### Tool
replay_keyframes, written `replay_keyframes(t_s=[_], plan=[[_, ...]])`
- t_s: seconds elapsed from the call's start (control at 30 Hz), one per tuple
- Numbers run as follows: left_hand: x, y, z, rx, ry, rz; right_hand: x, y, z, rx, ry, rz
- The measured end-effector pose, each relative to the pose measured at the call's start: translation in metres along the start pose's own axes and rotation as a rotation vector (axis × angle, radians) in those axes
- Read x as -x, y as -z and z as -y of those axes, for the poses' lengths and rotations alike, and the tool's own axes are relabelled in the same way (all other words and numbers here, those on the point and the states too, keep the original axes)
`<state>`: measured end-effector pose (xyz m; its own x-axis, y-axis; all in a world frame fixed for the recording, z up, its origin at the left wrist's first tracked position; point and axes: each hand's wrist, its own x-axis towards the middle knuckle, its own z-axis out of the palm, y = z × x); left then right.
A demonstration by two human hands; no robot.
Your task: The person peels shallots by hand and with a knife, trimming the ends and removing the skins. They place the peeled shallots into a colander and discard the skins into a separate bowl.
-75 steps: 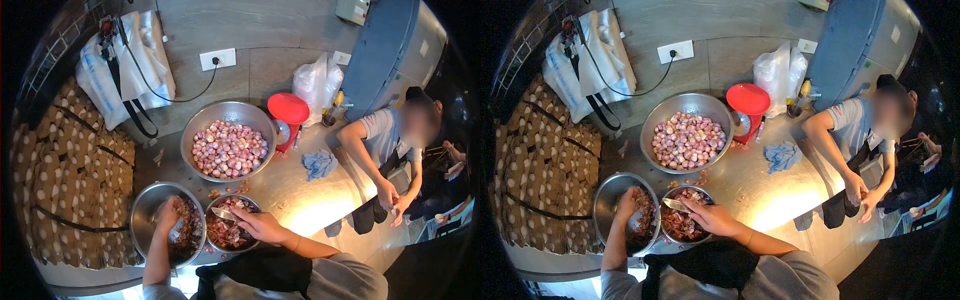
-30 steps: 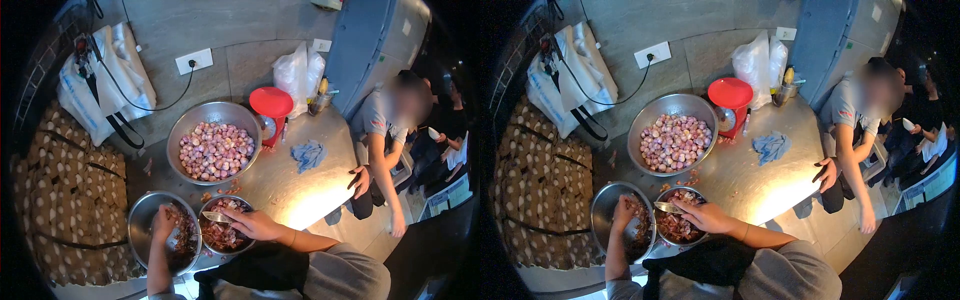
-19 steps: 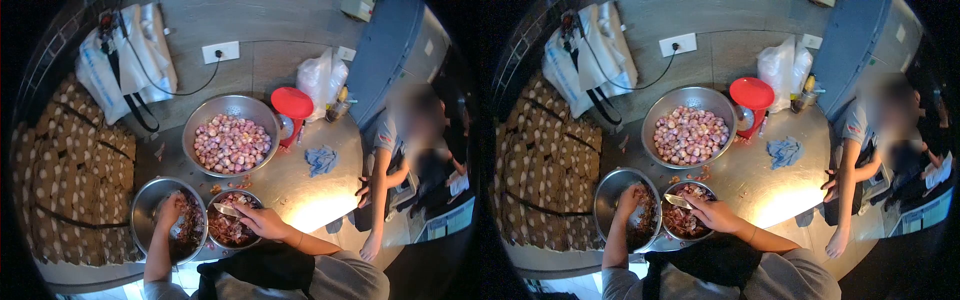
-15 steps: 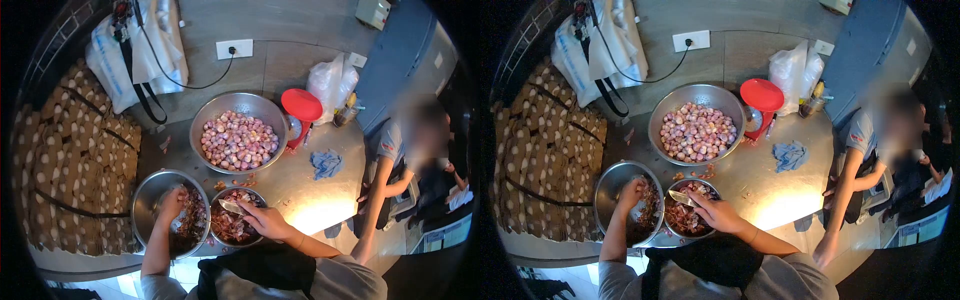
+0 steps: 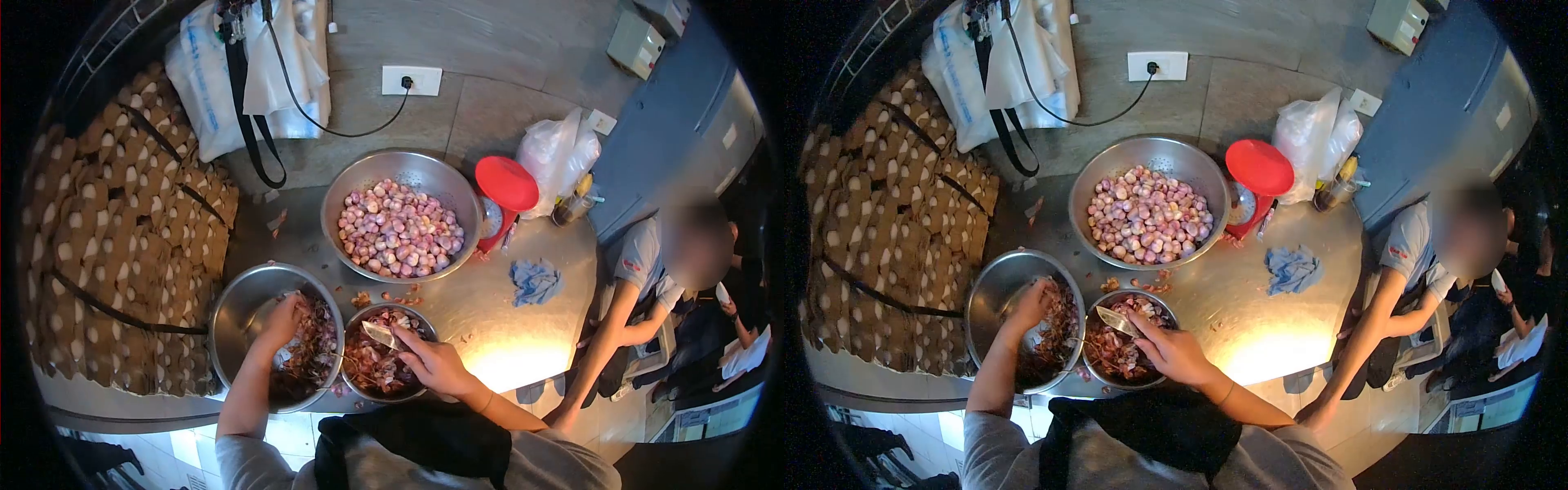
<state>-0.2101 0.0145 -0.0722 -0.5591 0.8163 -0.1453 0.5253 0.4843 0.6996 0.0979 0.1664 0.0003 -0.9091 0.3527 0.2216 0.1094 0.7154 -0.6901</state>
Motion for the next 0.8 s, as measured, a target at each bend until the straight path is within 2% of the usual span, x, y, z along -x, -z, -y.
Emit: replay_keyframes(t_s=[0.07, 0.13, 0.23, 0.33, 0.43, 0.53, 0.57, 0.67, 0.7, 0.8], plan=[[-0.002, 0.001, 0.0, 0.05, 0.038, 0.025, 0.0, -0.002, 0.0, 0.007, 0.012, -0.018], [0.005, 0.009, -0.025, 0.041, 0.061, 0.022, -0.001, -0.001, 0.0, 0.018, 0.003, -0.006], [0.003, 0.007, -0.009, -0.173, -0.217, -0.074, -0.002, 0.002, 0.005, 0.042, -0.043, 0.041], [0.005, 0.003, 0.005, -0.322, -0.076, 0.025, -0.003, 0.001, 0.005, 0.027, -0.023, 0.023], [0.001, -0.007, 0.032, -0.324, -0.376, -0.01, -0.002, -0.003, -0.001, 0.037, -0.017, 0.023], [0.009, 0.006, 0.002, -0.294, -0.138, 0.171, -0.002, -0.006, -0.005, 0.042, 0.01, -0.009], [0.003, 0.0, 0.02, -0.281, -0.163, 0.191, 0.0, -0.006, -0.005, 0.041, -0.001, -0.018], [0.005, 0.0, 0.014, -0.238, -0.07, 0.211, 0.001, -0.004, -0.004, 0.024, -0.004, -0.005], [0.009, 0.005, 0.002, -0.252, -0.127, 0.17, 0.0, -0.003, -0.001, 0.014, 0.009, -0.027], [0.014, 0.01, -0.017, -0.249, -0.166, 0.026, -0.001, 0.005, 0.006, -0.051, -0.168, 0.117]])
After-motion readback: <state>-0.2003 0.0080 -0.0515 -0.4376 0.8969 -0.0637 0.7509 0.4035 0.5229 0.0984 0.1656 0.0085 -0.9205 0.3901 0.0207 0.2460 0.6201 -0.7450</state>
